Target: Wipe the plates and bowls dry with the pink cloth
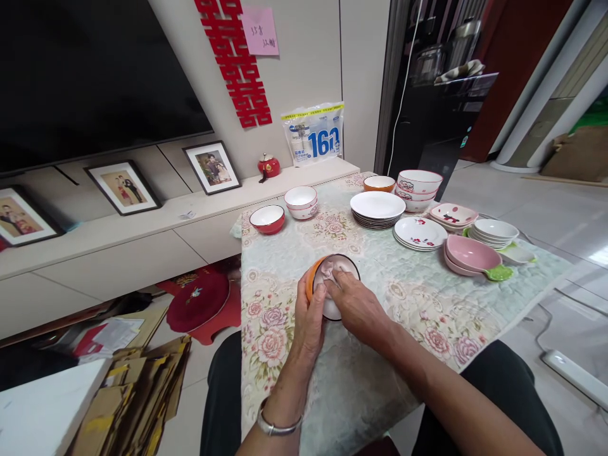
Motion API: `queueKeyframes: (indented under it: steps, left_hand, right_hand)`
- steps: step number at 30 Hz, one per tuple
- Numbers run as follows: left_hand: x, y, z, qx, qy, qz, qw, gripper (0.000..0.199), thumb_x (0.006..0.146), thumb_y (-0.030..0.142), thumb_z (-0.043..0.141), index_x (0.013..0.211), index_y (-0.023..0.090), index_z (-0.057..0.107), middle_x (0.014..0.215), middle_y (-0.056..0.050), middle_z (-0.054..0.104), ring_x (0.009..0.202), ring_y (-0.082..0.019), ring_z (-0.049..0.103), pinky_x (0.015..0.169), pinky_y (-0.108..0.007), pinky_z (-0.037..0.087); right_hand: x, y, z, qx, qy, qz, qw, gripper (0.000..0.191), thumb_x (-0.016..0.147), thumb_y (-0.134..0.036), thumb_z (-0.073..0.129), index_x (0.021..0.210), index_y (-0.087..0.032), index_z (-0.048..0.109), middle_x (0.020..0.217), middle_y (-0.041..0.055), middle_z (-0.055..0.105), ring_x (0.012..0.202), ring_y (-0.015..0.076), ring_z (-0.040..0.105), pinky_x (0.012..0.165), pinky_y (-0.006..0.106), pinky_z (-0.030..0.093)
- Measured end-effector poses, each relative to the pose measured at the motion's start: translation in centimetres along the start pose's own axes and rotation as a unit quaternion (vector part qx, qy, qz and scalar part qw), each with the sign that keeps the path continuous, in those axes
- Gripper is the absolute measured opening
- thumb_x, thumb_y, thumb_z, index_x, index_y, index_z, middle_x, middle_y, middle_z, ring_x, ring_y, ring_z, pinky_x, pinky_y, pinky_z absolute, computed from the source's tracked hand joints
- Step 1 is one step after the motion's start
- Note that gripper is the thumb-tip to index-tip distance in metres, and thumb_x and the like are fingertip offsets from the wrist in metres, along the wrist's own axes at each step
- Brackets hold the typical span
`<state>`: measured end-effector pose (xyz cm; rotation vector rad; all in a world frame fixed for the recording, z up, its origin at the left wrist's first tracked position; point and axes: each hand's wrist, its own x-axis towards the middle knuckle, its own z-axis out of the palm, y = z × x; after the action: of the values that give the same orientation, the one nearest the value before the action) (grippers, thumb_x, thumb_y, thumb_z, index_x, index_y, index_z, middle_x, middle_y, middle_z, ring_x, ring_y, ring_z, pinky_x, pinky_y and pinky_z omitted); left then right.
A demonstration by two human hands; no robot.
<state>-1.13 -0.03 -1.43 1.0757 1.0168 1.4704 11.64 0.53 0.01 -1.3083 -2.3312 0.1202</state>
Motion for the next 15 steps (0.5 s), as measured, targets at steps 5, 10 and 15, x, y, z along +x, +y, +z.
queueKeyframes:
  steps: [5,10,15]
  left_hand:
    - [0.1,-0.2,-0.3,0.039,0.046,0.004,0.998,0.056,0.086,0.046,0.063,0.136,0.023,0.052,0.138,-0.01,0.057,0.131,-0.027,0.05,0.111,-0.041,0.037]
    - [0.3,-0.2,-0.3,0.009,0.075,-0.018,0.997,0.052,0.086,0.048,0.062,0.131,0.024,0.055,0.13,-0.01,0.061,0.122,-0.025,0.057,0.106,-0.04,0.042]
    - [0.4,-0.2,-0.3,-0.03,0.071,-0.029,0.997,0.051,0.085,0.049,0.063,0.129,0.023,0.054,0.12,-0.009,0.064,0.109,-0.021,0.063,0.097,-0.036,0.048]
  right_hand:
    - [0.2,-0.1,-1.6,0.215,-0.093,-0.049,0.971,0.032,0.081,-0.001,0.047,0.105,-0.016,0.061,0.106,0.0095,0.061,0.098,0.0206,0.058,0.088,0.034,0.05]
    - [0.2,0.2,-1.2,0.276,-0.094,-0.116,0.949,0.048,0.073,-0.002,0.052,0.118,-0.019,0.056,0.118,0.0083,0.059,0.113,0.0224,0.054,0.098,0.038,0.046]
    - [-0.1,0.3,0.1,0.132,-0.055,-0.104,0.984,0.05,0.073,0.001,0.048,0.118,-0.019,0.059,0.117,0.0106,0.061,0.109,0.0248,0.054,0.096,0.041,0.045]
